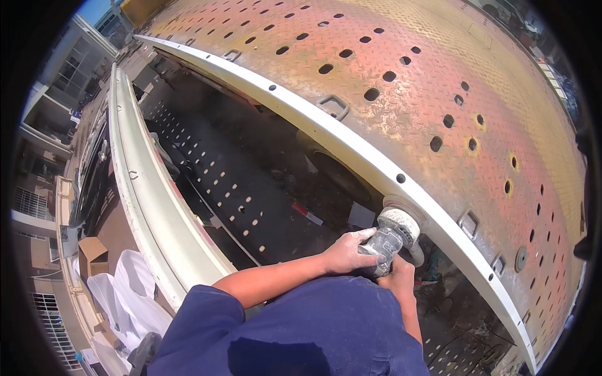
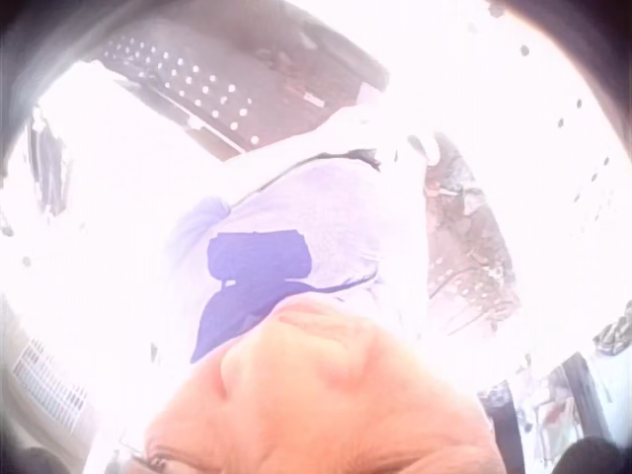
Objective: The person uses a handheld angle grinder to sand a white metal strip attached to a large perforated metal surface. The tool is moved back and forth along the strip, generating dust as the surface is smoothed.
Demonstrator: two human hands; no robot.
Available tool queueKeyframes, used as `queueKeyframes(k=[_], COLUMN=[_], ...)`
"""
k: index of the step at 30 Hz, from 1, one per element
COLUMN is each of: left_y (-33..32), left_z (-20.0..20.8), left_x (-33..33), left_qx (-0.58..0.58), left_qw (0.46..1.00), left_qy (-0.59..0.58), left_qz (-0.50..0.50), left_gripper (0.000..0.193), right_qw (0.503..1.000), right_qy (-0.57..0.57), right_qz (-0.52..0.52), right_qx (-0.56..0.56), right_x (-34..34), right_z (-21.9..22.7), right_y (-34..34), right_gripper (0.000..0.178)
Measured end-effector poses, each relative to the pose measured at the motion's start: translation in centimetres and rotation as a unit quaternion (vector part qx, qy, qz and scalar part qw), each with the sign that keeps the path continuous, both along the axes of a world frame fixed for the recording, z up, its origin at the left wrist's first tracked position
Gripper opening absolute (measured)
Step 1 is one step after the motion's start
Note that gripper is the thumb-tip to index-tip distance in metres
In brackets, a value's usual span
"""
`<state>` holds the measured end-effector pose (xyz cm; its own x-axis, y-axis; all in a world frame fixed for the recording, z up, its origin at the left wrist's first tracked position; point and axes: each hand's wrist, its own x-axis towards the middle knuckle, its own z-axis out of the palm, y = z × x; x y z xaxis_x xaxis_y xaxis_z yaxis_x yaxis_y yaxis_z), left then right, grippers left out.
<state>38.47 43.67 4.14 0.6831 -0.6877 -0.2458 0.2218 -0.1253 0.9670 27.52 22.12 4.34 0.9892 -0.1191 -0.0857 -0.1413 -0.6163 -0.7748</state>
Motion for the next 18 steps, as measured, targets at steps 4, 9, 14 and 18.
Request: queueKeyframes(k=[4, 9, 14, 18], left_y=[1.0, 1.8, 2.6, 2.8], left_z=[-0.6, -3.4, 1.7, -1.2], left_x=[0.5, 0.8, 2.6, 3.0], left_qx=[0.025, -0.047, -0.048, -0.003], left_qw=[0.999, 0.996, 0.998, 0.998], left_qy=[-0.035, 0.028, 0.007, 0.023], left_qz=[0.019, 0.069, 0.048, 0.055], left_gripper=[0.101, 0.104, 0.098, 0.1], right_qw=[1.0, 0.999, 0.996, 0.998], right_qy=[-0.025, -0.008, -0.018, 0.023], right_qz=[0.007, 0.022, 0.044, 0.044], right_qx=[0.017, -0.023, -0.069, -0.045], right_x=[1.5, 2.4, 3.8, 3.9], right_z=[-0.5, -1.4, 0.7, -0.7], right_y=[1.1, 1.3, 1.9, 2.5], right_gripper=[0.03, 0.032, 0.029, 0.031])
